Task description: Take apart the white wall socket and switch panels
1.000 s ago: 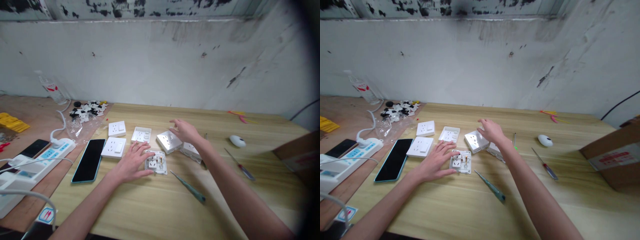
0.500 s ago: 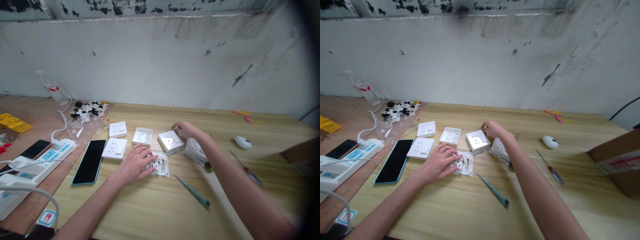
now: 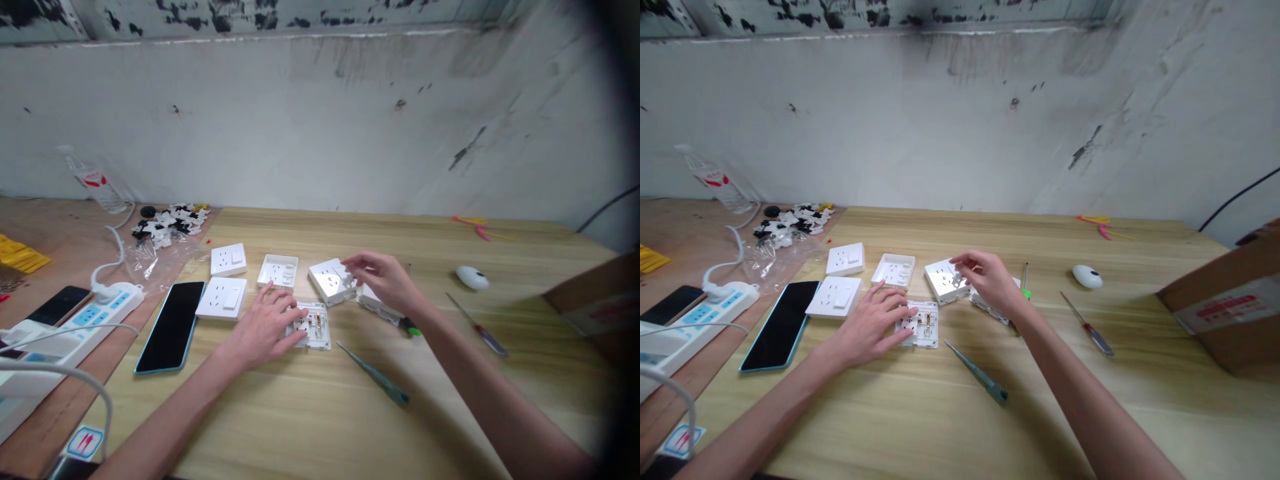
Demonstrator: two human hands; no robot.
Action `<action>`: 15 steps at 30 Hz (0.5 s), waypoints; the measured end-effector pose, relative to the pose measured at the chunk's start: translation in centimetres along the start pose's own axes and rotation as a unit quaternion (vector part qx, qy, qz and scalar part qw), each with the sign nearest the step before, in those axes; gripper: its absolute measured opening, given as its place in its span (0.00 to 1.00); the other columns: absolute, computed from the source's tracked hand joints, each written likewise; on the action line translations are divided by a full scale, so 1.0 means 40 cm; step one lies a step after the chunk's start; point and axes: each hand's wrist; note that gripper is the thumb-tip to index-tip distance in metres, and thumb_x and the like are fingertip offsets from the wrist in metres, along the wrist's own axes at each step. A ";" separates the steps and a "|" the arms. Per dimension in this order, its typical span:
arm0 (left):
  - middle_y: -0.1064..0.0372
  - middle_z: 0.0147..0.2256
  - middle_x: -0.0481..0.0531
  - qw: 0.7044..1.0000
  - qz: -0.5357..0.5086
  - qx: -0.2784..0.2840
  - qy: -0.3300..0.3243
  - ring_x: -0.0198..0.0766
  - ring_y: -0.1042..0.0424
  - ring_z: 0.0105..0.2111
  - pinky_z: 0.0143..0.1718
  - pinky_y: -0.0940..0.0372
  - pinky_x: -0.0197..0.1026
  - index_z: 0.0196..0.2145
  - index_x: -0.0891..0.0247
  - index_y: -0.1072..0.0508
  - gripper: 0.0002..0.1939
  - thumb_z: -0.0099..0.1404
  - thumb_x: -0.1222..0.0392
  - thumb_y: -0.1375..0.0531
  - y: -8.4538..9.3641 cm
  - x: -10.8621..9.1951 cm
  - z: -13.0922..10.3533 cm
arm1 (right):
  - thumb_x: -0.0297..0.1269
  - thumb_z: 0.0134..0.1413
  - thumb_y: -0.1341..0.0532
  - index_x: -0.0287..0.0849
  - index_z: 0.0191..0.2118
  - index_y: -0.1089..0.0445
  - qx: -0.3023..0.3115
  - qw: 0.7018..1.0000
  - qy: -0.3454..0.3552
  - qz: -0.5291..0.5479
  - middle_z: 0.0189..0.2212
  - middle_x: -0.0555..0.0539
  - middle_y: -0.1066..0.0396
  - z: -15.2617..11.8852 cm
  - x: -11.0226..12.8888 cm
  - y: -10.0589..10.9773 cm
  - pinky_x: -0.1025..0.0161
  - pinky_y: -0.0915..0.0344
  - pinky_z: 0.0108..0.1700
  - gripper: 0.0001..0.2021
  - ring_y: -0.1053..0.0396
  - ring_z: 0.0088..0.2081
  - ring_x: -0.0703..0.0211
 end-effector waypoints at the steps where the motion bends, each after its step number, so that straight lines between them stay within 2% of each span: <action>1: 0.32 0.44 0.50 1.000 -0.003 -0.001 -0.001 0.45 0.39 0.53 0.63 0.60 0.59 0.49 0.55 0.31 0.16 0.69 0.49 0.48 -0.003 0.002 0.000 | 0.41 0.58 0.45 0.40 0.39 0.28 0.018 1.000 0.005 0.015 0.32 0.45 0.26 -0.030 0.011 -0.011 0.64 0.32 0.31 0.13 0.30 0.30 0.61; 3: 0.32 0.45 0.50 1.000 -0.008 -0.005 -0.003 0.45 0.39 0.53 0.63 0.59 0.58 0.50 0.56 0.31 0.17 0.69 0.48 0.48 -0.009 0.006 -0.002 | 0.41 0.59 0.45 0.42 0.39 0.28 0.064 0.997 0.013 0.043 0.34 0.45 0.26 -0.084 0.024 -0.034 0.63 0.32 0.33 0.11 0.30 0.32 0.61; 5: 0.31 0.45 0.50 1.000 -0.010 -0.009 -0.008 0.45 0.39 0.53 0.63 0.58 0.58 0.50 0.56 0.31 0.17 0.69 0.47 0.48 -0.015 0.011 -0.002 | 0.38 0.61 0.46 0.43 0.40 0.28 0.081 0.995 0.028 0.040 0.36 0.45 0.27 -0.122 0.026 -0.054 0.62 0.33 0.36 0.10 0.30 0.35 0.59; 12: 0.31 0.45 0.50 1.000 0.003 -0.012 -0.021 0.44 0.37 0.51 0.61 0.55 0.57 0.50 0.54 0.31 0.17 0.68 0.46 0.47 -0.023 0.026 -0.002 | 0.29 0.62 0.51 0.43 0.42 0.29 0.051 0.989 0.124 -0.063 0.38 0.43 0.30 -0.165 -0.003 -0.098 0.59 0.33 0.40 0.14 0.31 0.39 0.58; 15: 0.31 0.45 0.50 1.000 -0.008 -0.008 -0.027 0.42 0.36 0.49 0.59 0.50 0.54 0.51 0.55 0.31 0.18 0.68 0.47 0.47 -0.018 0.037 -0.006 | 0.26 0.61 0.53 0.42 0.44 0.30 0.050 0.982 0.152 -0.103 0.42 0.41 0.31 -0.171 -0.007 -0.104 0.57 0.34 0.44 0.16 0.33 0.44 0.56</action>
Point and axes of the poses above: each hand's wrist, its own z-axis towards the middle knuckle, its own y-axis out of the back of the hand, x = y × z
